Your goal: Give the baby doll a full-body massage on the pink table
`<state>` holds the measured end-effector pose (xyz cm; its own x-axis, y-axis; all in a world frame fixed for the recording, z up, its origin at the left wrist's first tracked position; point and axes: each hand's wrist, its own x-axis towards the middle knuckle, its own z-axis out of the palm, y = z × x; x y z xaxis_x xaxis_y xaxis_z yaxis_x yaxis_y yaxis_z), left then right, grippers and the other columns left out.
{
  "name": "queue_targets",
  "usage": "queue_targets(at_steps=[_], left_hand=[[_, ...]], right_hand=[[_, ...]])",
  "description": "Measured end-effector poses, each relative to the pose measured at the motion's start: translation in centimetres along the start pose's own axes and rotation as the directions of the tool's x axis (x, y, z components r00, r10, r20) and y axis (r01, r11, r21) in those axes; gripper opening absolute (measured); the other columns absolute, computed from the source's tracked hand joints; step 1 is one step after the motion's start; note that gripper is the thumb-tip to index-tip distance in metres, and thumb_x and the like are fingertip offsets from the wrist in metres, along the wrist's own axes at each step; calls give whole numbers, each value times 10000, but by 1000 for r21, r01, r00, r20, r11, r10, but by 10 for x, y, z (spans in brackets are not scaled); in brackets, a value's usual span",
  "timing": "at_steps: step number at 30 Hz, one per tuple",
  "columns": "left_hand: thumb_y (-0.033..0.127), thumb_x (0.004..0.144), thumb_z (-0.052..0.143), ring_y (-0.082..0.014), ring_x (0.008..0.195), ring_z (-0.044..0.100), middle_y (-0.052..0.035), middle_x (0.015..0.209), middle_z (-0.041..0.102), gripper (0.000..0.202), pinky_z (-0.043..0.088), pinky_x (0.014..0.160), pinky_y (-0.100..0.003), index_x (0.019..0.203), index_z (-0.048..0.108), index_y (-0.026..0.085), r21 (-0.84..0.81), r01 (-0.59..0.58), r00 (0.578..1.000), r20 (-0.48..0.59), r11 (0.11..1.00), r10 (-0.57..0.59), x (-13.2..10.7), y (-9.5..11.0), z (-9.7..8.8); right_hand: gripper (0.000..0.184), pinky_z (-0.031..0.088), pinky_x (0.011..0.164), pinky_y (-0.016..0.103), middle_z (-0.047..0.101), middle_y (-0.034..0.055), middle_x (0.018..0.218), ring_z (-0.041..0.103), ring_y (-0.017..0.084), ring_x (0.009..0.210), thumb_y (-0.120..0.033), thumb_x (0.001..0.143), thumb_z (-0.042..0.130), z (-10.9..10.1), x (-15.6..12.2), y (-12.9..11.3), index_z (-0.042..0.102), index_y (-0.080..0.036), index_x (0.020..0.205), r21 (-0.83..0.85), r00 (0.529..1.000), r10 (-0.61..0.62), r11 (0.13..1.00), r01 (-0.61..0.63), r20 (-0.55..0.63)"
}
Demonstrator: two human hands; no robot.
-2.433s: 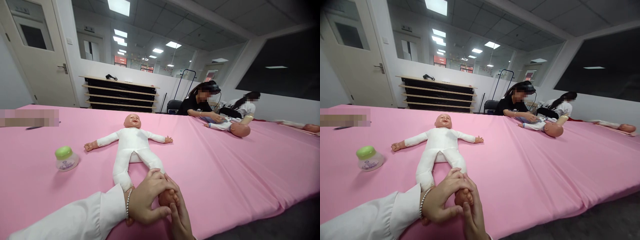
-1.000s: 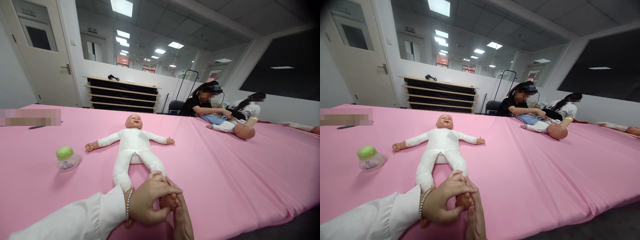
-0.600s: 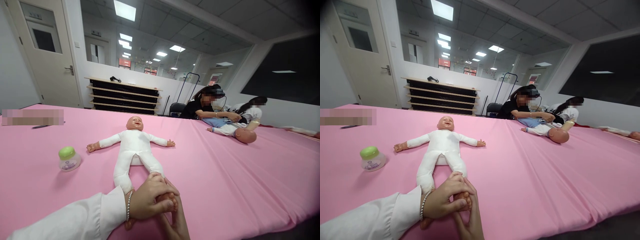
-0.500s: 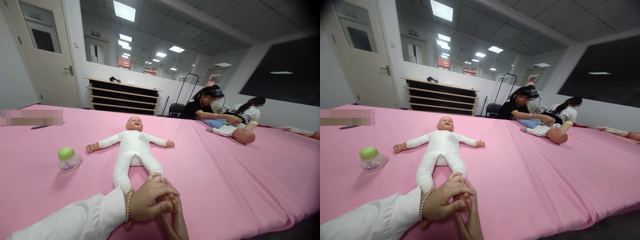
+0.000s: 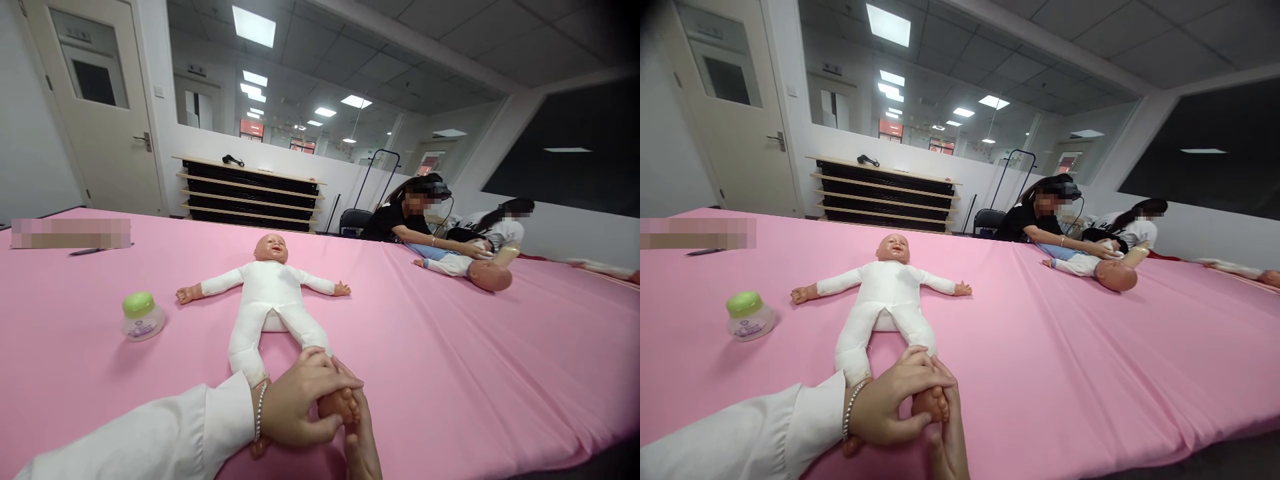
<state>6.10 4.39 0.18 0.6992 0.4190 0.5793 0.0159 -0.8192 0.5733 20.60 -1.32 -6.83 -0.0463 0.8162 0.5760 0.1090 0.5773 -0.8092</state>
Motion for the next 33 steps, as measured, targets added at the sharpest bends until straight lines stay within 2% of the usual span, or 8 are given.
queue_targets(at_steps=[7, 13, 16, 21, 24, 27, 30, 33], left_hand=[[208, 693, 557, -121, 985, 488, -17, 1012, 613, 495, 252, 1017, -330, 1185, 505, 200, -19, 19, 1000, -4, 1000, -19, 1, 1, 0], [327, 821, 445, -125, 980, 482, -27, 984, 615, 389, 252, 1010, -343, 1189, 516, 224, -26, 89, 995, 44, 996, -88, 1, 2, 0], [353, 832, 421, -137, 1008, 467, -42, 1034, 595, 414, 244, 1024, -360, 1217, 486, 215, -12, 88, 994, 67, 996, -87, 1, 1, -1], [262, 679, 545, -156, 983, 453, -59, 1012, 577, 622, 275, 1010, -370, 1279, 405, 178, 20, -39, 998, 50, 999, 38, 0, -2, 0], [236, 704, 535, -137, 954, 476, -50, 984, 596, 515, 285, 998, -348, 1213, 478, 182, -3, -5, 1000, 2, 1000, 5, 1, -1, 0], [312, 758, 533, -127, 928, 490, -41, 940, 614, 383, 303, 969, -328, 1119, 564, 188, -79, 77, 997, -11, 994, -78, 3, 2, -1], [353, 806, 472, -127, 926, 485, -48, 943, 617, 341, 320, 935, -318, 1073, 599, 183, -131, 124, 992, -20, 984, -128, 3, 3, -4], [367, 824, 413, -141, 944, 474, -59, 996, 608, 386, 312, 943, -340, 1125, 567, 182, -143, 72, 997, -16, 987, -75, 2, 3, -6]], right_hand=[[530, 319, 1100, 342, 241, 93, 1443, 302, 165, 1334, -345, 899, 347, -4, -11, 16, 240, -213, 1401, 0, 987, 150, 989, -151, -63], [491, 264, 1130, 279, 226, 58, 1454, 265, 122, 1350, -379, 916, 292, 0, -9, -5, 325, -189, 1368, 8, 937, 323, 946, -325, -129], [497, 249, 1135, 268, 213, 49, 1458, 259, 108, 1351, -396, 924, 240, 1, -7, -11, 327, -185, 1366, 2, 942, 317, 948, -319, -114], [508, 278, 1125, 345, 293, 76, 1423, 301, 146, 1335, -398, 918, 251, -3, -9, 0, 330, -189, 1374, -15, 927, 313, 946, -323, -208], [519, 344, 1087, 356, 294, 87, 1422, 335, 178, 1316, -429, 908, 269, -5, -6, 6, 352, -193, 1363, 9, 971, 204, 979, -205, -123], [568, 394, 1049, 339, 271, 90, 1432, 333, 202, 1316, -441, 877, 372, -4, -1, 6, 296, -209, 1389, -12, 998, 55, 998, -55, 3], [628, 401, 1045, 333, 281, 90, 1426, 330, 205, 1318, -354, 840, 485, 0, 2, 3, 244, -233, 1406, -97, 997, 69, 993, -66, 27], [568, 387, 1057, 341, 298, 88, 1417, 344, 197, 1310, -316, 857, 458, 0, 1, 2, 282, -242, 1392, -96, 992, 123, 988, -122, 5]])
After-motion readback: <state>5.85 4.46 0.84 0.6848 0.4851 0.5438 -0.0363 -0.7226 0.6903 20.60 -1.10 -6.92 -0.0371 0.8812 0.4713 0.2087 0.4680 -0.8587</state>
